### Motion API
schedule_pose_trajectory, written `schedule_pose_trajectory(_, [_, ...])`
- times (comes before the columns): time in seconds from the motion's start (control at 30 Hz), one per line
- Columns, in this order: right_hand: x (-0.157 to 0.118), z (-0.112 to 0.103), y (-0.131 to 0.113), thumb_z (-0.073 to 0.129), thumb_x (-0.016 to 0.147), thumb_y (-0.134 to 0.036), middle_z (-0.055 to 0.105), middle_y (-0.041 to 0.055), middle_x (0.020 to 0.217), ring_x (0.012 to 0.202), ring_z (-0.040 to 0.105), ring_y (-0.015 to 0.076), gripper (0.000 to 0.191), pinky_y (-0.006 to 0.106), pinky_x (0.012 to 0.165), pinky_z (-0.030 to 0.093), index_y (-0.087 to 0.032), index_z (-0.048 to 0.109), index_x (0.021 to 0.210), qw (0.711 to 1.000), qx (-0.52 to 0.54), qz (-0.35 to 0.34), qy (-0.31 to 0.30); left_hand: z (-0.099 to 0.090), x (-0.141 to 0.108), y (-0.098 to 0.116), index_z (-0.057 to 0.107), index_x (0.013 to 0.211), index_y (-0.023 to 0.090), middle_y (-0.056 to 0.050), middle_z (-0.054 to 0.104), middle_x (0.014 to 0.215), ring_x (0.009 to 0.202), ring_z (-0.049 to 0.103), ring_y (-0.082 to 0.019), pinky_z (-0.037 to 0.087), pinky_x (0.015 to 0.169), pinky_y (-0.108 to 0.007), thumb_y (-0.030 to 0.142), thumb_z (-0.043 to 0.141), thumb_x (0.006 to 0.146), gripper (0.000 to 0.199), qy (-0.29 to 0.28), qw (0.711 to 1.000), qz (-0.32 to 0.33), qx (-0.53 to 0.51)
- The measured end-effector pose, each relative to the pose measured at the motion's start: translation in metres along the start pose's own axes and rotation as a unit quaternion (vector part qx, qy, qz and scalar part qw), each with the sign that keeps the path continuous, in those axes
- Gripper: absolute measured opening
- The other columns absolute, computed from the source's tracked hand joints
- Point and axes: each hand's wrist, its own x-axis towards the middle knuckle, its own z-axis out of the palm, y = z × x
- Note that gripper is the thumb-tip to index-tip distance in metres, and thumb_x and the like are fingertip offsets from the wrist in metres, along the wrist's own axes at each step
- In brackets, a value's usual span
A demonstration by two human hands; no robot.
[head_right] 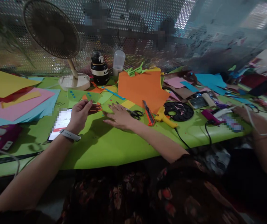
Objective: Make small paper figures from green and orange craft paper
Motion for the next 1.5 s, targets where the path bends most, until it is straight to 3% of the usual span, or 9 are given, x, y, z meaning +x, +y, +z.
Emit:
schedule_pose_trajectory(0.4, [0.019,0.013,-0.003,0.031,0.093,-0.065,0.032,0.0097,0.156,0.141,0.028,0.0374,0.062,0.058,0.114,0.018,-0.027,0.054,0.138,1.0,-0.004,-0.015,0.004,0.002,-0.002,0.001,0.062,0.079,0.016,-0.005,0.074,0.076,0.064,0.071,-0.015,0.058,0.066,-0.027,0.037,0.068,0.081,0.021,-0.008,1.0,-0.011,-0.013])
schedule_pose_trajectory(0.6, [0.001,-0.004,0.008,0.016,0.094,-0.067,0.033,0.0054,0.156,0.144,0.026,0.0308,0.069,0.055,0.115,0.023,-0.03,0.054,0.137,0.984,0.169,0.063,0.014,0.002,-0.002,0.002,0.062,0.08,0.015,-0.006,0.074,0.077,0.065,0.071,-0.014,0.057,0.064,-0.025,0.034,0.066,0.081,0.019,0.011,0.999,-0.033,-0.016])
schedule_pose_trajectory(0.77, [-0.013,-0.015,0.009,-0.004,0.098,-0.052,0.039,-0.0022,0.152,0.141,0.035,0.0259,0.064,0.059,0.109,0.033,-0.039,0.034,0.148,0.941,0.312,0.082,0.097,0.007,-0.007,0.0,0.062,0.08,0.015,-0.007,0.074,0.079,0.066,0.071,-0.015,0.057,0.066,-0.028,0.032,0.065,0.082,0.018,0.003,0.995,-0.102,-0.015])
schedule_pose_trajectory(0.9, [-0.012,-0.016,0.003,0.002,0.098,-0.057,0.042,-0.0004,0.151,0.141,0.032,0.024,0.067,0.054,0.114,0.026,-0.033,0.042,0.145,0.926,0.324,0.102,0.165,0.012,-0.012,-0.002,0.062,0.081,0.015,-0.008,0.074,0.078,0.066,0.071,-0.016,0.057,0.067,-0.029,0.033,0.067,0.082,0.018,-0.035,0.988,-0.148,-0.028])
schedule_pose_trajectory(1.0, [-0.011,-0.017,0.004,0.011,0.097,-0.062,0.042,0.0023,0.151,0.142,0.028,0.025,0.067,0.051,0.116,0.021,-0.03,0.051,0.14,0.936,0.289,0.113,0.168,0.012,-0.013,0.001,0.062,0.082,0.015,-0.007,0.074,0.078,0.067,0.07,-0.015,0.056,0.067,-0.028,0.033,0.067,0.081,0.019,-0.014,0.99,-0.137,-0.022])
schedule_pose_trajectory(1.1, [-0.016,-0.018,0.007,0.015,0.097,-0.062,0.038,0.0053,0.152,0.143,0.025,0.0291,0.066,0.053,0.116,0.02,-0.028,0.057,0.135,0.964,0.216,0.095,0.119,0.01,-0.011,0.003,0.063,0.079,0.015,-0.006,0.074,0.079,0.067,0.07,-0.014,0.055,0.067,-0.026,0.033,0.066,0.082,0.018,0.024,0.993,-0.116,-0.015])
schedule_pose_trajectory(1.27, [-0.057,-0.03,0.018,0.026,0.098,-0.057,0.029,0.0046,0.158,0.145,0.017,0.0326,0.057,0.058,0.114,0.017,-0.03,0.045,0.144,0.988,0.037,0.099,0.117,0.01,-0.011,0.003,0.063,0.078,0.016,-0.006,0.074,0.079,0.067,0.07,-0.014,0.055,0.065,-0.026,0.031,0.065,0.083,0.017,0.011,0.993,-0.115,-0.014])
schedule_pose_trajectory(1.4, [-0.117,-0.026,0.056,0.031,0.097,-0.053,0.028,0.0141,0.156,0.143,0.02,0.0379,0.059,0.062,0.11,0.019,-0.02,0.047,0.143,0.926,-0.122,0.278,0.226,0.013,-0.012,0.004,0.063,0.08,0.016,-0.006,0.074,0.077,0.065,0.069,-0.014,0.056,0.066,-0.028,0.03,0.064,0.083,0.015,0.009,0.993,-0.116,-0.011])
schedule_pose_trajectory(1.5, [-0.151,-0.009,0.09,0.036,0.094,-0.053,0.034,0.0207,0.151,0.141,0.021,0.0421,0.059,0.066,0.106,0.02,-0.012,0.058,0.132,0.888,-0.188,0.355,0.223,0.014,-0.011,0.004,0.063,0.079,0.016,-0.006,0.074,0.075,0.063,0.069,-0.014,0.055,0.065,-0.027,0.029,0.064,0.083,0.014,0.008,0.994,-0.112,-0.014])
